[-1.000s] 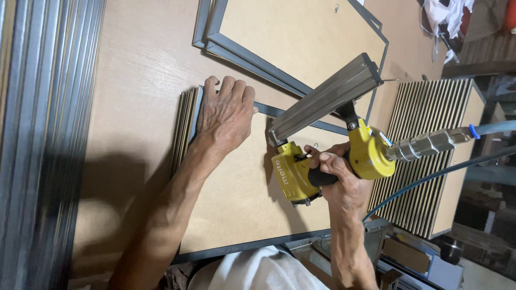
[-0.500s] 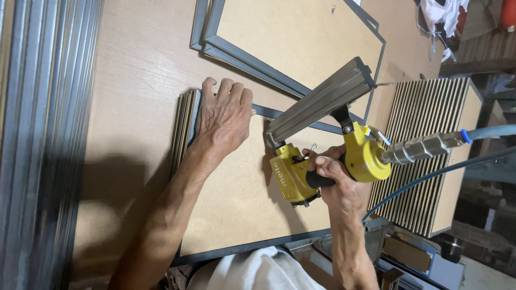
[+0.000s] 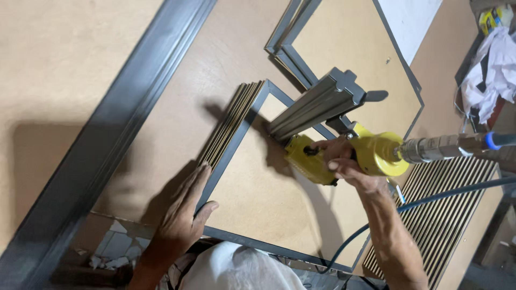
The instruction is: The person assembles picture frames by attaching dark frame pieces to rectangular boards using a pneumatic nail gun. They repeatedly position each frame piece, drive nails along the edges, and stack the completed frames on the workbench.
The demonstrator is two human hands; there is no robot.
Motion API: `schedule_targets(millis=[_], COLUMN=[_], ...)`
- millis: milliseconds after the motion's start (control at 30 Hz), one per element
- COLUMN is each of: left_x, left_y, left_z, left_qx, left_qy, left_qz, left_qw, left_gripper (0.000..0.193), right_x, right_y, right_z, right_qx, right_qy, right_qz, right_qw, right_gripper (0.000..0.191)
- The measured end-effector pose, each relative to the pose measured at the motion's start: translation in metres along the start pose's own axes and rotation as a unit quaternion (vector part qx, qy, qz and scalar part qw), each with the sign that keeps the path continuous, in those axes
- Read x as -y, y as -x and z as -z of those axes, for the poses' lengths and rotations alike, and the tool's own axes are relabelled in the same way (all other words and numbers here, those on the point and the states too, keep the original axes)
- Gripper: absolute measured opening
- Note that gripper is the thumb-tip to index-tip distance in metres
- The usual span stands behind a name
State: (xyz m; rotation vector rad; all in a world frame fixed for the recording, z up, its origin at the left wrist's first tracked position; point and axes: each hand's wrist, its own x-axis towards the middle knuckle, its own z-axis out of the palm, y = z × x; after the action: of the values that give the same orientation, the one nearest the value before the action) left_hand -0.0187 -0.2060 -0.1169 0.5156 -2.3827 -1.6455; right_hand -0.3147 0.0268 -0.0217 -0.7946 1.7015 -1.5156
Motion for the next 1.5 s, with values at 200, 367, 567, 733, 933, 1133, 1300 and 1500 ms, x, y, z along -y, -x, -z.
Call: schedule_targets(millis=[200, 367, 567, 733, 933, 1133, 1300, 1500], left_x=[0.011, 0.013, 0.016, 0.025, 0.035, 0.046, 0.055, 0.048], left_y=[0.02, 0.02, 0.019, 0.021, 0.026, 0.031, 0.032, 0.029], left_z=[-0.01, -0.007, -0.01, -0.011, -0.017, -0.024, -0.032, -0.024], left_qx=[-0.058, -0.072, -0.079, -0.099, -0.124, -0.129, -0.126, -0.123], left_qy=[0.138, 0.155, 0.165, 0.133, 0.127, 0.124, 0.111, 0.102], left_qz=[0.046, 0.017, 0.004, -0.027, -0.047, -0.058, -0.06, -0.063], left_qw=[0.988, 0.985, 0.983, 0.986, 0.983, 0.982, 0.984, 0.985], left_gripper=[0.052, 0.047, 0.045, 0.043, 0.043, 0.045, 0.048, 0.047], right_x=[0.024, 0.034, 0.025, 0.028, 0.038, 0.037, 0.033, 0.034], right_y=[-0.041, -0.042, -0.039, -0.012, 0.017, 0.021, 0.023, 0.032], right_z=[-0.005, -0.009, -0.001, -0.03, -0.084, -0.096, -0.095, -0.095], right_qx=[0.058, 0.058, 0.108, 0.132, 0.122, 0.147, 0.166, 0.146], right_qy=[0.09, 0.127, 0.138, 0.112, 0.06, 0.107, 0.126, 0.111], right_qz=[0.018, 0.006, 0.042, 0.044, -0.034, -0.021, -0.004, 0.011], right_qw=[0.994, 0.99, 0.984, 0.984, 0.99, 0.983, 0.978, 0.983], right_gripper=[0.01, 0.005, 0.005, 0.008, 0.014, 0.011, 0.008, 0.016])
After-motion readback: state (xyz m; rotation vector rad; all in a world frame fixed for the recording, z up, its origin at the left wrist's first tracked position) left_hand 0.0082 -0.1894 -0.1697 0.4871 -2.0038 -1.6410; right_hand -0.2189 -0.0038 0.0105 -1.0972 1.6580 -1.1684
